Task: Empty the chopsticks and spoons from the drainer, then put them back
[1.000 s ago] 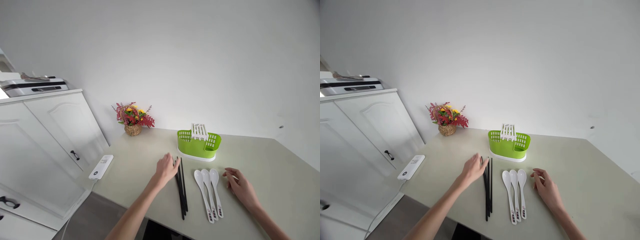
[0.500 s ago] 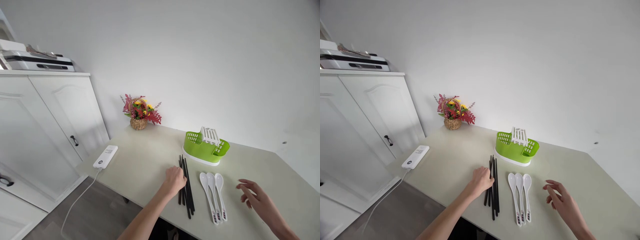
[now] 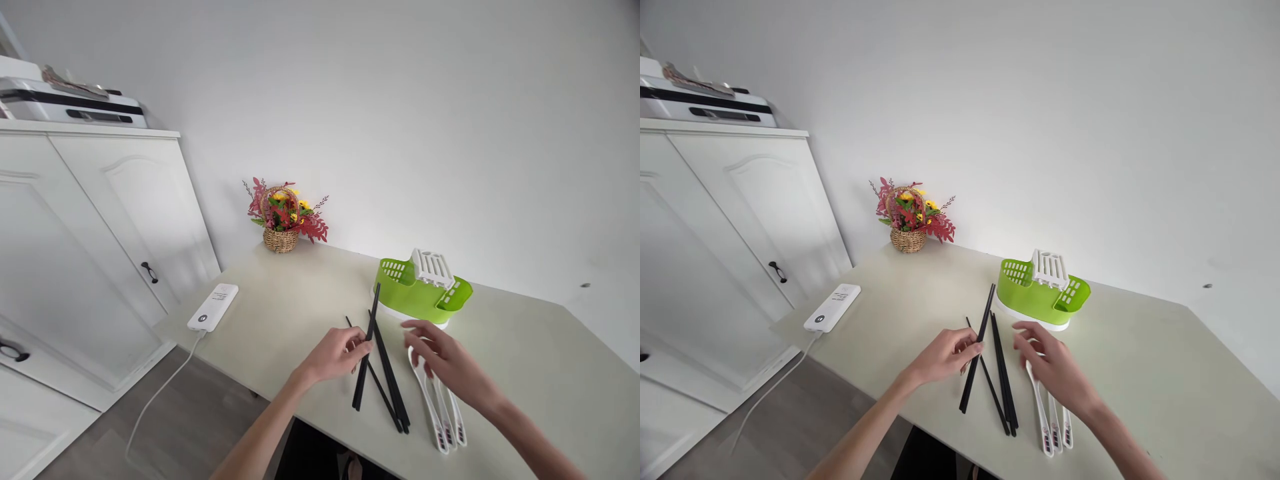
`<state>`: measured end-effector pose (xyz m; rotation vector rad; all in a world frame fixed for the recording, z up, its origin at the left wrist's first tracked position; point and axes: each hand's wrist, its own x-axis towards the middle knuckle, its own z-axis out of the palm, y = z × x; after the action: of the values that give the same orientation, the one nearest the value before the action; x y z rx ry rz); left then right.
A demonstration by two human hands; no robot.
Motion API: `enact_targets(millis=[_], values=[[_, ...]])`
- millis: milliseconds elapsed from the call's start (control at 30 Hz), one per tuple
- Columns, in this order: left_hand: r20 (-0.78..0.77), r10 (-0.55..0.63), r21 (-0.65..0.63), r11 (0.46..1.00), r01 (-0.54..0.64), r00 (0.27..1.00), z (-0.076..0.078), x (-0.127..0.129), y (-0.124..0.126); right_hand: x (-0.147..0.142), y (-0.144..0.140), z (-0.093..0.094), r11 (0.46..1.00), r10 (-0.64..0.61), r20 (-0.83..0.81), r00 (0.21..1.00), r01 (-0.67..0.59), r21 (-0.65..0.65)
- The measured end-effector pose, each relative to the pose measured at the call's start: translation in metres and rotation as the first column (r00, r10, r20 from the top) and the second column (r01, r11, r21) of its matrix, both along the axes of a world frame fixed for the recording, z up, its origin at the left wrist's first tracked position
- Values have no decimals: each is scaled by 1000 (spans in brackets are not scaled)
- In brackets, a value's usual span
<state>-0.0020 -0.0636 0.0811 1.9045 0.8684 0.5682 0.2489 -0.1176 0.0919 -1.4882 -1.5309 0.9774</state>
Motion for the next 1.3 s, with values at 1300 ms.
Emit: enact_targets(millis=[1300], values=[[-20, 179, 238, 956, -170, 984, -61, -39, 15, 43, 115, 157, 738, -624, 353, 697, 377, 560]])
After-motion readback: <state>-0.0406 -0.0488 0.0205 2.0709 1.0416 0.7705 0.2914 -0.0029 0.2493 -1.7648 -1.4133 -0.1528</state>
